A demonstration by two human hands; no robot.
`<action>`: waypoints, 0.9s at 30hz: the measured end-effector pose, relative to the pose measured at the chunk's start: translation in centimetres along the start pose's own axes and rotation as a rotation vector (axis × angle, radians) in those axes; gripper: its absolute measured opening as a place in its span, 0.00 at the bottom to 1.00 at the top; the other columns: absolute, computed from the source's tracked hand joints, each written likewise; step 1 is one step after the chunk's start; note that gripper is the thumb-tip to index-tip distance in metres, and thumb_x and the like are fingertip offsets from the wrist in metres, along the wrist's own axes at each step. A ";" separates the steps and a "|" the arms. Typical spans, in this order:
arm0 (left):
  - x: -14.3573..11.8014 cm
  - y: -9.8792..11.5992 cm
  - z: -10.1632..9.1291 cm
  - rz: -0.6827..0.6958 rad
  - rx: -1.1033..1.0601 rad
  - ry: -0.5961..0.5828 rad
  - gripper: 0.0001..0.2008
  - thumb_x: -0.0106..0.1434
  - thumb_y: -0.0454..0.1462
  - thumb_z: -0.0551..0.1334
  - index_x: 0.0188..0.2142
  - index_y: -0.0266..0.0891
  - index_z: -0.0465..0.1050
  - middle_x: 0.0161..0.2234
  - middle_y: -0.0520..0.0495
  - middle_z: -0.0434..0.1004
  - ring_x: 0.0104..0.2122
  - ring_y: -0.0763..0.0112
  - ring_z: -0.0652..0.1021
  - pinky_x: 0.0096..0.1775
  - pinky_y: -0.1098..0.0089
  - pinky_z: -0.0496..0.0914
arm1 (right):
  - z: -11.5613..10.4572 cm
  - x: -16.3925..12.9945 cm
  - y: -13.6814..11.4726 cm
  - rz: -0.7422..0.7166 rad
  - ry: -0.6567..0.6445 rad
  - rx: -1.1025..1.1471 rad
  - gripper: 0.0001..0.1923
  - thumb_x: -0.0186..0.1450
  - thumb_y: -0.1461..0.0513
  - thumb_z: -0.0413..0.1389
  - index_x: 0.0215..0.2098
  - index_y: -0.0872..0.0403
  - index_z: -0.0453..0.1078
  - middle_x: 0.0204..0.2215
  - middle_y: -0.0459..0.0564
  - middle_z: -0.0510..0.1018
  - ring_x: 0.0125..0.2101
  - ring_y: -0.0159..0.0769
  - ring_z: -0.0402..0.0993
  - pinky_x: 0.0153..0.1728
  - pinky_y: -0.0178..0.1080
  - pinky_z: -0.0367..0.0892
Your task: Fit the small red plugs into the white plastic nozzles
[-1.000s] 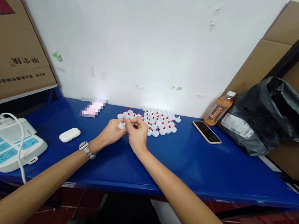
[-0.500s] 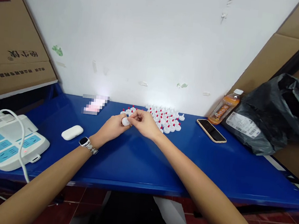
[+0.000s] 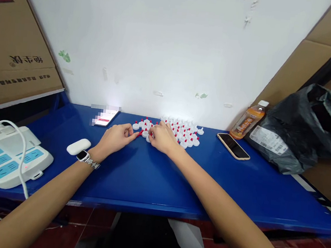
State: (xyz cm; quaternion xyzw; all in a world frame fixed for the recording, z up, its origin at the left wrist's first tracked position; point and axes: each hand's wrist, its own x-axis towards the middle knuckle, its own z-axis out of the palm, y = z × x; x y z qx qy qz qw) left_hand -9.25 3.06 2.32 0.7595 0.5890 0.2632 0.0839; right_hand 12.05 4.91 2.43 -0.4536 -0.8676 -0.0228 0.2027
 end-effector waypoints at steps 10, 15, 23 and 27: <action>2.1 1.9 0.6 0.051 0.002 -0.023 0.15 0.66 0.49 0.57 0.29 0.42 0.68 0.28 0.49 0.78 0.27 0.65 0.74 0.29 0.67 0.53 | -0.6 5.5 7.6 0.357 0.117 0.096 0.13 0.67 0.59 0.54 0.43 0.55 0.78 0.35 0.51 0.82 0.36 0.39 0.74 0.41 0.39 0.63; 3.3 2.0 1.4 0.068 -0.039 0.019 0.15 0.66 0.48 0.56 0.28 0.42 0.68 0.28 0.49 0.78 0.26 0.66 0.74 0.29 0.68 0.53 | 0.9 9.6 10.9 0.409 -0.019 -0.197 0.15 0.67 0.57 0.54 0.46 0.55 0.77 0.41 0.58 0.82 0.51 0.51 0.70 0.53 0.49 0.57; 1.9 0.3 1.6 0.092 -0.159 0.066 0.17 0.66 0.49 0.57 0.26 0.42 0.66 0.22 0.52 0.72 0.23 0.70 0.69 0.28 0.69 0.55 | 2.0 11.0 11.2 0.404 -0.057 -0.189 0.13 0.66 0.64 0.50 0.38 0.54 0.78 0.40 0.55 0.83 0.46 0.45 0.73 0.52 0.47 0.54; 1.9 0.4 1.8 0.081 -0.192 0.050 0.17 0.66 0.49 0.57 0.26 0.42 0.66 0.22 0.53 0.71 0.23 0.70 0.69 0.28 0.69 0.55 | 1.8 10.2 10.7 0.409 -0.071 -0.150 0.11 0.65 0.62 0.53 0.37 0.53 0.78 0.39 0.53 0.83 0.45 0.44 0.73 0.52 0.47 0.52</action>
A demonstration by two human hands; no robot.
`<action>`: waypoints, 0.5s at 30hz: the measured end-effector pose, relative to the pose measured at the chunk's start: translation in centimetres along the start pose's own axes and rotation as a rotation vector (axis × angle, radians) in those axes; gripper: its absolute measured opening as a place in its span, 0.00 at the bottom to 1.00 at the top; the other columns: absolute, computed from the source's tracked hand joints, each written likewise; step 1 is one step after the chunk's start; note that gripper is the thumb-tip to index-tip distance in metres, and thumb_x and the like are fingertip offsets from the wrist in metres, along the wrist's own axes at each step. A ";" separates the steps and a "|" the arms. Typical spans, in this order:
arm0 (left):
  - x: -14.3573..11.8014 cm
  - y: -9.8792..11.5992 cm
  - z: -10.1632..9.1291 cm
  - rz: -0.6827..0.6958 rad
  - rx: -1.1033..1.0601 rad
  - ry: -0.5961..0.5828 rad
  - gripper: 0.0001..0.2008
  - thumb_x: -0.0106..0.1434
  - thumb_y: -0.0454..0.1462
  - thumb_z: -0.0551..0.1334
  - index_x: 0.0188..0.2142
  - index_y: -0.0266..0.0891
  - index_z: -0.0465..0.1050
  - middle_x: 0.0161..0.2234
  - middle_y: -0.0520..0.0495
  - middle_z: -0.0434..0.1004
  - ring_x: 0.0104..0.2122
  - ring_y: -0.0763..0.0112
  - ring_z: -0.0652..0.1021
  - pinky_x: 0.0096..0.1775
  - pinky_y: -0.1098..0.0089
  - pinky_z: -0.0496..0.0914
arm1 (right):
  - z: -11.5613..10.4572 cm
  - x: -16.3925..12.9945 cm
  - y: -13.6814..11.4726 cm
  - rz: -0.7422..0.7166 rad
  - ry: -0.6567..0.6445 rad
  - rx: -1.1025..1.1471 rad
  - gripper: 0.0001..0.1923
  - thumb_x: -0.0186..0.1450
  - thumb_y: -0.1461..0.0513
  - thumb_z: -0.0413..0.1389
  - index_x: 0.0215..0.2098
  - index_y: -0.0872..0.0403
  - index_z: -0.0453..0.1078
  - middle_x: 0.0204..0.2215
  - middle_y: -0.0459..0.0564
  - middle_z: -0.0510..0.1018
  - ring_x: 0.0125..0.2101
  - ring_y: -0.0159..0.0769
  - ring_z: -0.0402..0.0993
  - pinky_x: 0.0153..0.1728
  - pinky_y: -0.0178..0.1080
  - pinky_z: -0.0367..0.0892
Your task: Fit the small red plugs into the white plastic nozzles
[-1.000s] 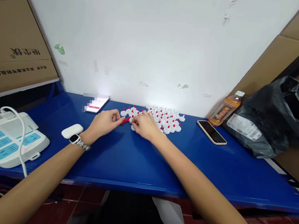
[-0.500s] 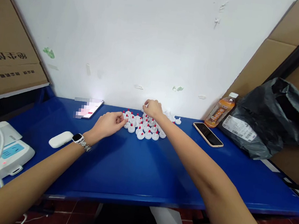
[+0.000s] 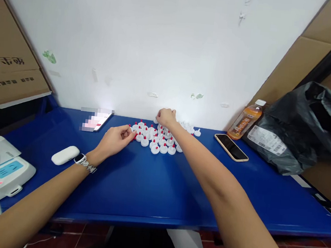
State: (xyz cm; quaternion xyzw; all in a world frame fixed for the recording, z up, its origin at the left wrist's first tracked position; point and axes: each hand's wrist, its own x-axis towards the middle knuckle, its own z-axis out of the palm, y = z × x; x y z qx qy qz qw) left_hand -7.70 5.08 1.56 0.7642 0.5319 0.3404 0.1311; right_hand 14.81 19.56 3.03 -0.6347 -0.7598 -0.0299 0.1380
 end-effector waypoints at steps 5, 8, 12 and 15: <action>-0.5 0.3 0.0 0.022 0.015 0.008 0.17 0.67 0.49 0.57 0.26 0.42 0.66 0.22 0.53 0.72 0.23 0.70 0.69 0.28 0.69 0.55 | 0.2 -1.0 -0.6 0.008 0.000 0.018 0.10 0.64 0.62 0.55 0.36 0.51 0.79 0.39 0.52 0.83 0.48 0.45 0.71 0.53 0.47 0.52; -0.6 0.1 -0.1 0.019 0.002 0.020 0.17 0.67 0.49 0.57 0.26 0.42 0.67 0.22 0.53 0.72 0.23 0.71 0.69 0.28 0.69 0.56 | 0.2 -1.0 -1.0 0.021 0.040 0.025 0.11 0.65 0.59 0.54 0.38 0.51 0.78 0.40 0.54 0.83 0.51 0.49 0.68 0.53 0.48 0.52; -0.4 0.0 0.1 0.021 -0.032 0.008 0.18 0.67 0.50 0.56 0.27 0.41 0.67 0.22 0.53 0.72 0.23 0.71 0.69 0.27 0.70 0.56 | 0.4 -0.4 -1.0 0.057 0.052 0.013 0.15 0.64 0.57 0.56 0.44 0.55 0.77 0.43 0.58 0.82 0.52 0.52 0.69 0.53 0.49 0.52; -0.4 -0.1 0.2 0.032 -0.047 -0.012 0.19 0.67 0.51 0.56 0.26 0.41 0.67 0.22 0.52 0.71 0.23 0.71 0.69 0.27 0.70 0.57 | 0.8 0.3 -1.4 0.022 0.020 0.010 0.13 0.64 0.59 0.56 0.43 0.55 0.77 0.42 0.57 0.82 0.51 0.50 0.71 0.54 0.49 0.51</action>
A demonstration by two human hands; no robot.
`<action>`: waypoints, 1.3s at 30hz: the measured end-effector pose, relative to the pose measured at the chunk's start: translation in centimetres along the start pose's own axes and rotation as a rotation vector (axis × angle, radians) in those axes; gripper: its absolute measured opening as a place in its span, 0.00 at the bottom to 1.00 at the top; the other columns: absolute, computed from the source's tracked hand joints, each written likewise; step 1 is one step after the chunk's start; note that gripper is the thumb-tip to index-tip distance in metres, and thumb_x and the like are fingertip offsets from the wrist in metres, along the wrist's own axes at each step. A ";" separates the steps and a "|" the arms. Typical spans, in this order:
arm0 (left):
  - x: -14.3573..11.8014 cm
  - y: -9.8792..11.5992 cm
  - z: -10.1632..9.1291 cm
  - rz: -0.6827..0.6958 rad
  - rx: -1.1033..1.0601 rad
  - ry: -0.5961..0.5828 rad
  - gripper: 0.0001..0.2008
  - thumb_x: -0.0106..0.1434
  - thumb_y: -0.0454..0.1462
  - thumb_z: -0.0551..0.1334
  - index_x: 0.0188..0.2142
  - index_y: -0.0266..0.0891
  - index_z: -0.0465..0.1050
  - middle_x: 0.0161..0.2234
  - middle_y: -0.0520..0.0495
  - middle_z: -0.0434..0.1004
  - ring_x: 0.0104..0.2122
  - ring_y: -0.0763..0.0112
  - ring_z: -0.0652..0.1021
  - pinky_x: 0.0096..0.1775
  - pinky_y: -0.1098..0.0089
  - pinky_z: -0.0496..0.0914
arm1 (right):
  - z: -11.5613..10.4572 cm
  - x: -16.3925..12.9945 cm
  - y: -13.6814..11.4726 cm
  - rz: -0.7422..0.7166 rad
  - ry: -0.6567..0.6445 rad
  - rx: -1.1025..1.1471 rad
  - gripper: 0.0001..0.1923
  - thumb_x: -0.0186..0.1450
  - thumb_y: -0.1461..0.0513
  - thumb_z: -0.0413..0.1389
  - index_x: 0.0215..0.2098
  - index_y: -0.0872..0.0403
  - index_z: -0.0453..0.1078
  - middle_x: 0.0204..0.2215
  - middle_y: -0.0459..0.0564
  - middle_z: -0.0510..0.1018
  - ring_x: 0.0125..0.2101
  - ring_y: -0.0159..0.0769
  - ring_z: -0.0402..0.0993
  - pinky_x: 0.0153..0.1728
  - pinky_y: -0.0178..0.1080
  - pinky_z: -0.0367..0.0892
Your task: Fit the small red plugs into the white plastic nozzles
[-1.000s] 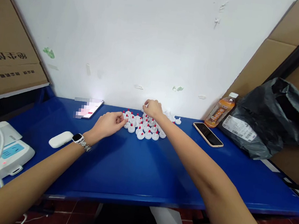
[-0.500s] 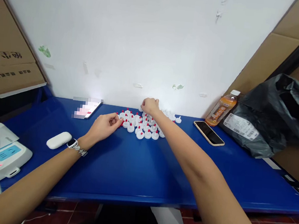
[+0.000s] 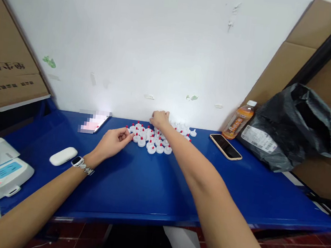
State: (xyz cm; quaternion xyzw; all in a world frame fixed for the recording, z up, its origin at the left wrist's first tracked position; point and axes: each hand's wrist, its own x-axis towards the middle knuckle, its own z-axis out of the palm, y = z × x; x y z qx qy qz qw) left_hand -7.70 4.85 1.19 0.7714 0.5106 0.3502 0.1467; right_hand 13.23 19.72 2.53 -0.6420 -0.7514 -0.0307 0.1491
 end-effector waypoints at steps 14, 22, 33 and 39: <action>0.1 -1.0 -2.4 0.196 0.096 0.026 0.23 0.66 0.50 0.61 0.55 0.41 0.66 0.53 0.40 0.70 0.47 0.58 0.73 0.45 0.61 0.69 | -4.6 -10.1 -6.1 -0.265 0.208 0.732 0.06 0.64 0.61 0.54 0.34 0.53 0.73 0.31 0.46 0.81 0.34 0.36 0.75 0.41 0.38 0.66; 0.0 -1.5 -2.5 0.230 0.061 -0.110 0.13 0.72 0.46 0.52 0.45 0.40 0.67 0.42 0.43 0.74 0.42 0.59 0.75 0.44 0.61 0.68 | -3.1 -14.6 -7.9 -0.231 0.236 0.851 0.09 0.68 0.59 0.54 0.43 0.50 0.74 0.35 0.47 0.81 0.37 0.38 0.75 0.44 0.42 0.66; 0.1 -4.0 -3.6 0.033 -0.005 -0.114 0.11 0.69 0.45 0.54 0.38 0.41 0.64 0.33 0.47 0.76 0.31 0.65 0.75 0.34 0.66 0.65 | -0.3 -15.1 -8.6 -0.452 0.127 0.104 0.11 0.71 0.60 0.53 0.46 0.52 0.76 0.43 0.58 0.79 0.48 0.50 0.67 0.49 0.52 0.54; 0.1 -3.5 -3.3 0.040 0.003 -0.119 0.10 0.69 0.45 0.55 0.36 0.42 0.63 0.31 0.48 0.75 0.29 0.66 0.74 0.32 0.67 0.63 | 0.3 -14.6 -8.3 -0.449 0.106 0.112 0.09 0.70 0.62 0.53 0.43 0.52 0.75 0.40 0.55 0.80 0.45 0.48 0.68 0.48 0.50 0.54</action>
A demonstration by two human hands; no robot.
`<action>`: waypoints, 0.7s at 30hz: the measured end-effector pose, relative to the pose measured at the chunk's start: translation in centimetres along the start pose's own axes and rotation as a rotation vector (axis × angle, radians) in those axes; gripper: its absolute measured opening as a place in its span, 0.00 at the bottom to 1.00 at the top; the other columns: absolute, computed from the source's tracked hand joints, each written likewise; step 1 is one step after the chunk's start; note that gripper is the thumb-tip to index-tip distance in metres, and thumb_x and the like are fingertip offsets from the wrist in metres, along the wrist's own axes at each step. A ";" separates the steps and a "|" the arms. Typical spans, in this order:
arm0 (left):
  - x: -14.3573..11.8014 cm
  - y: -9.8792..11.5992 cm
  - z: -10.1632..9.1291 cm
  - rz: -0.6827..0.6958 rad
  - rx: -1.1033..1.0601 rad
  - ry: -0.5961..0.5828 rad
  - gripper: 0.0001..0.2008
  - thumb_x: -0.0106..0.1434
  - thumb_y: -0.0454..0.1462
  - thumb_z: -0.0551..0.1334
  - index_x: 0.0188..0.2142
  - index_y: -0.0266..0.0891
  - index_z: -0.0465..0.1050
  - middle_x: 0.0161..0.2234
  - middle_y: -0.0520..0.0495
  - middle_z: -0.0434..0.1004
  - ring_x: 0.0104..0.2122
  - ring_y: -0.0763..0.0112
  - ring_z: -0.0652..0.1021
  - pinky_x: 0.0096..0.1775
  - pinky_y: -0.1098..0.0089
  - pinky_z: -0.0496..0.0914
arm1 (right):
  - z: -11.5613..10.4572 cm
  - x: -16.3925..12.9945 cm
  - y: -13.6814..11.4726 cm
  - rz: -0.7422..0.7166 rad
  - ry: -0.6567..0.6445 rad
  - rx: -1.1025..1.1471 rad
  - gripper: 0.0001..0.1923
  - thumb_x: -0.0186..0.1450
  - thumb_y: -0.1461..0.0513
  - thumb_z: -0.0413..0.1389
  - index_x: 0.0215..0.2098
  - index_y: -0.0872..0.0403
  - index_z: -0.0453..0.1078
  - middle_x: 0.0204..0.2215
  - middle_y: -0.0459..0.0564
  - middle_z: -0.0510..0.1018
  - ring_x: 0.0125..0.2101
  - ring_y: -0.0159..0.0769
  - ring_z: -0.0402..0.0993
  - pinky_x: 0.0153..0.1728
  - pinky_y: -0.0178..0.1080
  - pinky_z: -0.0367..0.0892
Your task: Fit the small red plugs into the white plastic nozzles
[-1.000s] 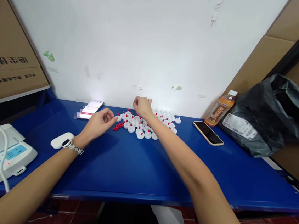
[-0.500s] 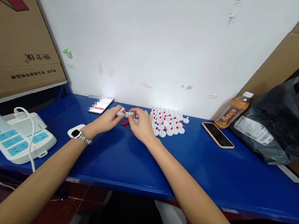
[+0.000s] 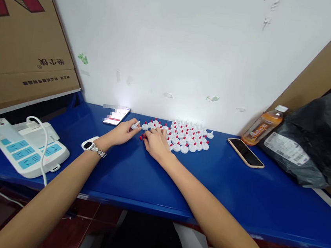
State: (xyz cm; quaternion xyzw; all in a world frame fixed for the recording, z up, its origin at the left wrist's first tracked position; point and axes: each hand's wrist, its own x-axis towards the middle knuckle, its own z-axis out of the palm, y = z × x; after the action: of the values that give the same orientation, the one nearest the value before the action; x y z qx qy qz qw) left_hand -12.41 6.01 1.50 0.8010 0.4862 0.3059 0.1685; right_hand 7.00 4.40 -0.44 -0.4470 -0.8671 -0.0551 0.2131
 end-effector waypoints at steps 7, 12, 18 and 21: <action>-0.1 0.5 0.4 0.011 -0.010 -0.026 0.11 0.70 0.46 0.54 0.36 0.42 0.62 0.30 0.49 0.74 0.28 0.66 0.74 0.31 0.68 0.63 | -0.5 -0.7 0.1 0.024 0.026 0.071 0.05 0.68 0.62 0.55 0.38 0.52 0.73 0.39 0.54 0.80 0.45 0.47 0.69 0.49 0.50 0.55; -0.1 1.2 0.9 0.045 0.000 -0.034 0.11 0.70 0.46 0.54 0.37 0.42 0.64 0.33 0.48 0.75 0.30 0.65 0.75 0.34 0.67 0.65 | -1.8 -1.1 0.8 0.167 0.224 0.492 0.04 0.66 0.62 0.55 0.36 0.50 0.72 0.36 0.48 0.82 0.40 0.40 0.75 0.47 0.45 0.63; -0.1 2.5 2.0 0.180 0.065 -0.057 0.13 0.71 0.45 0.53 0.44 0.40 0.69 0.40 0.43 0.77 0.39 0.60 0.76 0.41 0.62 0.67 | -1.8 -1.0 1.5 0.306 0.344 1.044 0.11 0.63 0.52 0.60 0.35 0.52 0.76 0.31 0.48 0.82 0.31 0.37 0.77 0.35 0.39 0.70; -0.2 3.0 2.3 0.236 0.060 -0.071 0.14 0.72 0.44 0.53 0.48 0.40 0.69 0.43 0.41 0.77 0.43 0.58 0.76 0.45 0.61 0.68 | -1.6 -0.8 1.6 0.298 0.348 1.157 0.14 0.61 0.49 0.62 0.35 0.51 0.77 0.32 0.48 0.82 0.32 0.38 0.78 0.37 0.40 0.72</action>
State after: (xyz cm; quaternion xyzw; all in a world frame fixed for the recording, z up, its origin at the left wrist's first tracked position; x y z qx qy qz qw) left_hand -8.90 4.44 1.38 0.8677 0.3914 0.2801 0.1243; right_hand 9.19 4.25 0.55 -0.3598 -0.6374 0.3819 0.5643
